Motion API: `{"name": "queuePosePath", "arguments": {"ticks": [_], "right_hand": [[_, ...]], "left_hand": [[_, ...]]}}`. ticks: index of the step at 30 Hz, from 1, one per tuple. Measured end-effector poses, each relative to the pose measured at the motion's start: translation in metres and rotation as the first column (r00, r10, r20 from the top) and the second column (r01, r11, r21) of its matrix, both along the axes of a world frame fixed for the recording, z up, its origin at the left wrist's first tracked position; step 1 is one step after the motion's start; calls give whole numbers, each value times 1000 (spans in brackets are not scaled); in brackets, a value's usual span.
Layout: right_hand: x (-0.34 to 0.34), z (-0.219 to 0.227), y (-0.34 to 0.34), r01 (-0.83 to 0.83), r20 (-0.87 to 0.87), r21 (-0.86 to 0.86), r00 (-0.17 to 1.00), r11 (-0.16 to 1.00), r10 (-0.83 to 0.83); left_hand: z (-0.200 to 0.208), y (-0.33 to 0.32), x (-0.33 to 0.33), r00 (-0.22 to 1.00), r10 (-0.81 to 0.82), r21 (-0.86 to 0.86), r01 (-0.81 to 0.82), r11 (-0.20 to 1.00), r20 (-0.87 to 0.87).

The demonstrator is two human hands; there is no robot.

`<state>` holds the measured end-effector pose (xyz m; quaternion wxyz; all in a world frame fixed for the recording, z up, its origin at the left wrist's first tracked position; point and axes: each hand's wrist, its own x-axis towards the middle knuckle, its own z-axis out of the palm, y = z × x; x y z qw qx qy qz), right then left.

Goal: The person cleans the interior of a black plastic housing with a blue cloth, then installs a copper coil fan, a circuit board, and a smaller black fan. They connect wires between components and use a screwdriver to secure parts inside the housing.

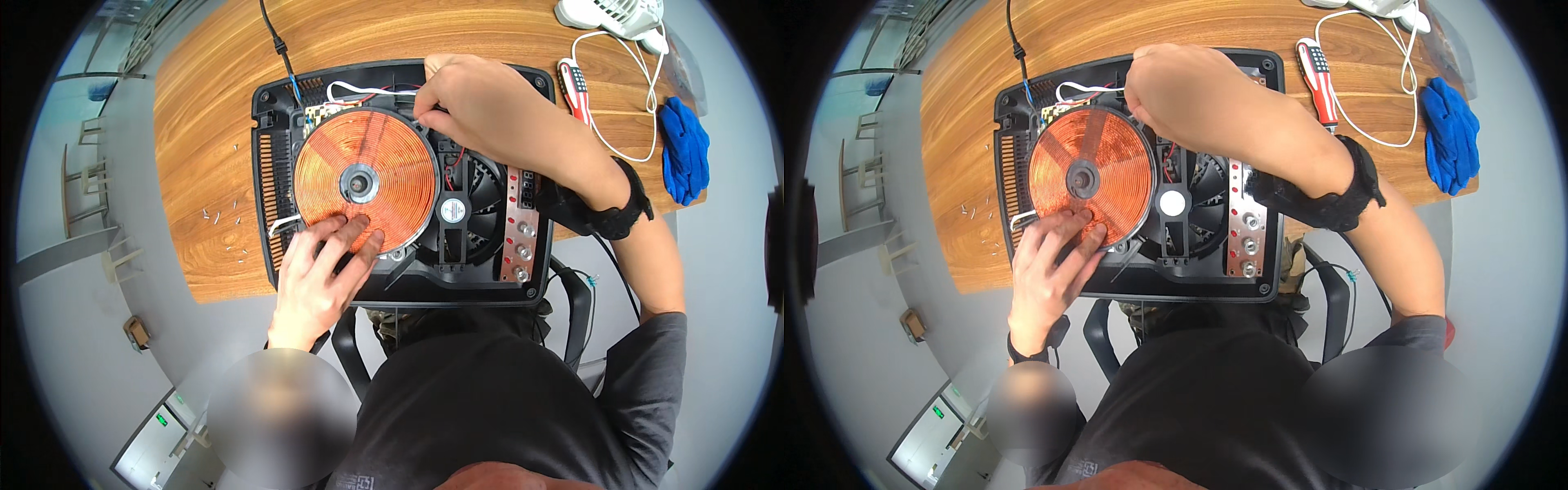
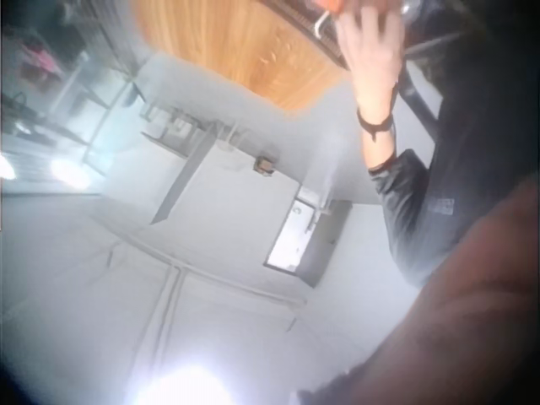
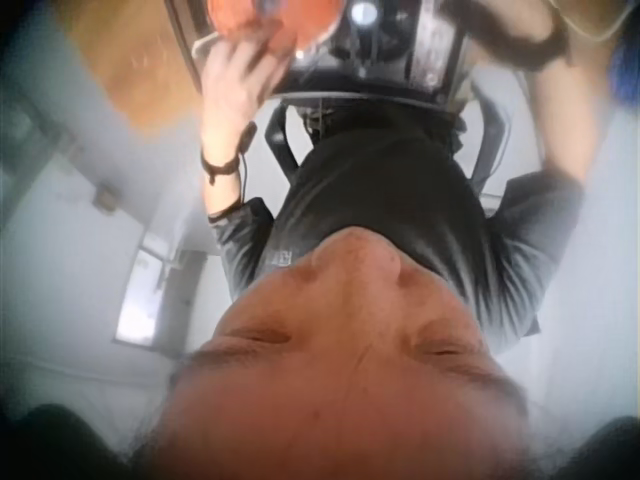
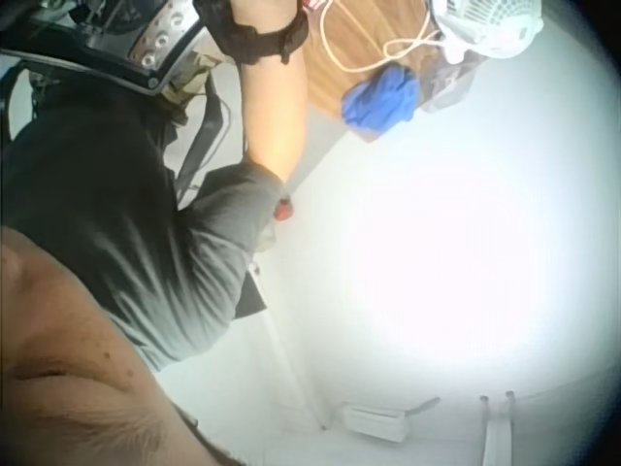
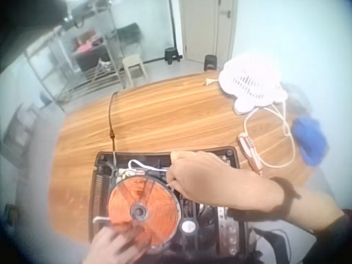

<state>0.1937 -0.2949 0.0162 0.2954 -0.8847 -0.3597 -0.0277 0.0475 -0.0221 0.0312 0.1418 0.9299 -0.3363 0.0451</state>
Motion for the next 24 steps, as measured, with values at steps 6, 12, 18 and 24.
{"name": "queuePosePath", "arguments": {"ticks": [6,12,18,24], "right_hand": [[11,20,4,32,-397,-109,915,994,-73],[9,12,1,11,-339,-106,940,994,-46],[5,9,-10,-49,-146,-23,988,999,46],[9,7,-10,-77,-316,24,945,997,80]], "left_hand": [[-2,2,1,1000,-18,6,18,1000,21],[-3,1,1,1000,-7,6,7,1000,12],[-2,5,-1,1000,-21,22,21,1000,4],[-3,2,-1,999,-16,37,15,999,30]]}}
